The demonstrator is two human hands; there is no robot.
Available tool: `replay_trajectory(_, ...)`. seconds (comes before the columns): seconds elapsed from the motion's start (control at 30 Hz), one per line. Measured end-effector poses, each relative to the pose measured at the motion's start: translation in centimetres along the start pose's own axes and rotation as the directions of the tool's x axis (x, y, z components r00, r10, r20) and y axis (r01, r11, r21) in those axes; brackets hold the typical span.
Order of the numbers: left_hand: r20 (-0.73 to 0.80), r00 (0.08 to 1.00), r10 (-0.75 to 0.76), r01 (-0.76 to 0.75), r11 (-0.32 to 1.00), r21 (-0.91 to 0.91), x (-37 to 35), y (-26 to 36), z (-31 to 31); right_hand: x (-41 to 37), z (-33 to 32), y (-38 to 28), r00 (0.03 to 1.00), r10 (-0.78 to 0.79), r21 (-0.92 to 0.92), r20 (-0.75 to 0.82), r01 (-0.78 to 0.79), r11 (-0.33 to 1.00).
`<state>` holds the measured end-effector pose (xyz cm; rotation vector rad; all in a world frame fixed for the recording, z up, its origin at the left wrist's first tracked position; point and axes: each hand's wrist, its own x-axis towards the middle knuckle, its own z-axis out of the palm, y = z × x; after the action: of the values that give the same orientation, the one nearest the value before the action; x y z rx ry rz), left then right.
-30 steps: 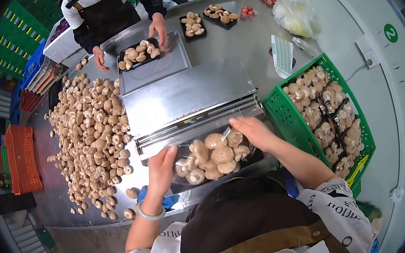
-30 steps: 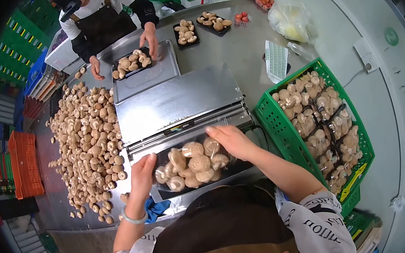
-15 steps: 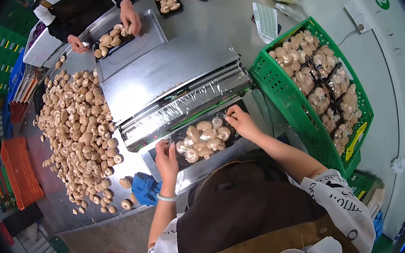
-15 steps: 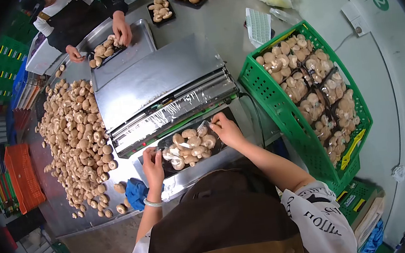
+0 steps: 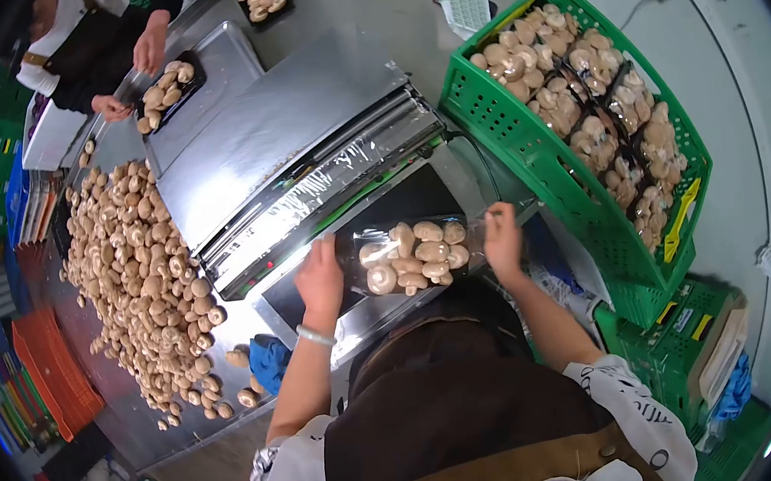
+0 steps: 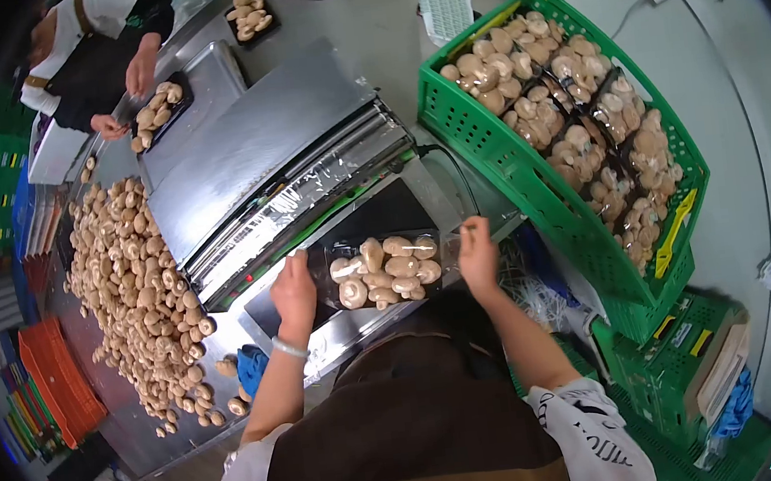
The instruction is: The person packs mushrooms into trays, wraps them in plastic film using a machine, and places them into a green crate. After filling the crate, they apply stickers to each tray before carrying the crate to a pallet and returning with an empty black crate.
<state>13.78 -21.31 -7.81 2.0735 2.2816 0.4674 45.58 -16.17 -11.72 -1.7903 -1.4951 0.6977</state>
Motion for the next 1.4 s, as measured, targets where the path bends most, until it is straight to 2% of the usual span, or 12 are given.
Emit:
replay_trajectory(0.17, 0.148, 0.984, 0.1, -0.017, 0.876, -0.482, 4.8, 5.5, 0.8, -3.3, 4.7, 2.1, 0.86, 0.399, 0.747, 0.318, -0.487, 0.453)
replay_trajectory(0.2, 0.34, 0.94, -0.021, 0.241, 0.747, -0.619, 4.9, 6.5, 1.0, -4.4, 3.7, 0.8, 0.806, 0.352, 0.753, 0.475, -0.58, 0.312)
replay_trajectory(0.23, 0.467, 0.883, 0.042, 0.464, 0.073, -0.883, 4.5, 7.7, 2.2, -5.6, 2.1, -1.1, 0.744, 0.263, 0.717, 0.614, -0.666, 0.208)
replay_trajectory(0.3, 0.267, 0.912, 0.31, 0.211, 0.204, -0.956, 4.0, 11.2, -2.9, -8.0, -2.1, -5.8, 0.644, 0.016, 0.637, 0.765, -0.76, 0.13)
replay_trajectory(0.4, 0.349, 0.855, 0.384, 0.318, 0.143, -0.937, 2.8, 14.6, -8.1, -9.0, -7.1, -10.8, 0.575, -0.253, 0.624, 0.778, -0.754, 0.205)
replay_trajectory(0.47, 0.406, 0.69, 0.599, 0.721, -0.526, -0.451, 2.3, 14.0, -7.7, -8.4, -8.9, -12.0, 0.563, -0.288, 0.632, 0.775, -0.705, 0.322)
replay_trajectory(0.63, 0.296, 0.524, 0.799, 0.47, 0.019, -0.883, 2.1, 18.1, -9.6, -0.7, -16.5, -10.3, 0.678, -0.143, 0.192, 0.721, 0.002, 0.981)
replay_trajectory(0.8, 0.337, 0.293, 0.895, 0.409, 0.201, -0.89, 4.0, 21.7, -7.6, -0.8, -25.9, -17.4, 0.674, -0.422, 0.326, 0.606, 0.274, 0.905)
replay_trajectory(0.93, 0.226, 0.255, 0.94, -0.189, 0.277, -0.942, 9.0, 26.9, -2.6, 1.8, -28.4, -12.5, 0.823, -0.031, 0.23, 0.567, -0.122, 0.966)
replay_trajectory(1.0, 0.123, 0.253, 0.96, -0.644, 0.262, -0.719, 13.2, 31.7, 1.4, 2.3, -30.9, -6.9, 0.997, 0.042, 0.332, 0.071, -0.063, 0.941)
replay_trajectory(1.1, 0.019, 0.504, 0.864, -0.475, 0.296, -0.828, 18.7, 45.0, -1.3, 5.3, -36.7, -2.9, 0.855, 0.419, 0.596, -0.307, -0.171, 0.785)
replay_trajectory(1.4, -0.11, 0.047, 0.993, -0.959, 0.014, -0.283, 26.4, 59.4, 9.9, 18.2, -41.3, 7.8, 0.749, 0.231, -0.021, -0.621, -0.31, 0.95)
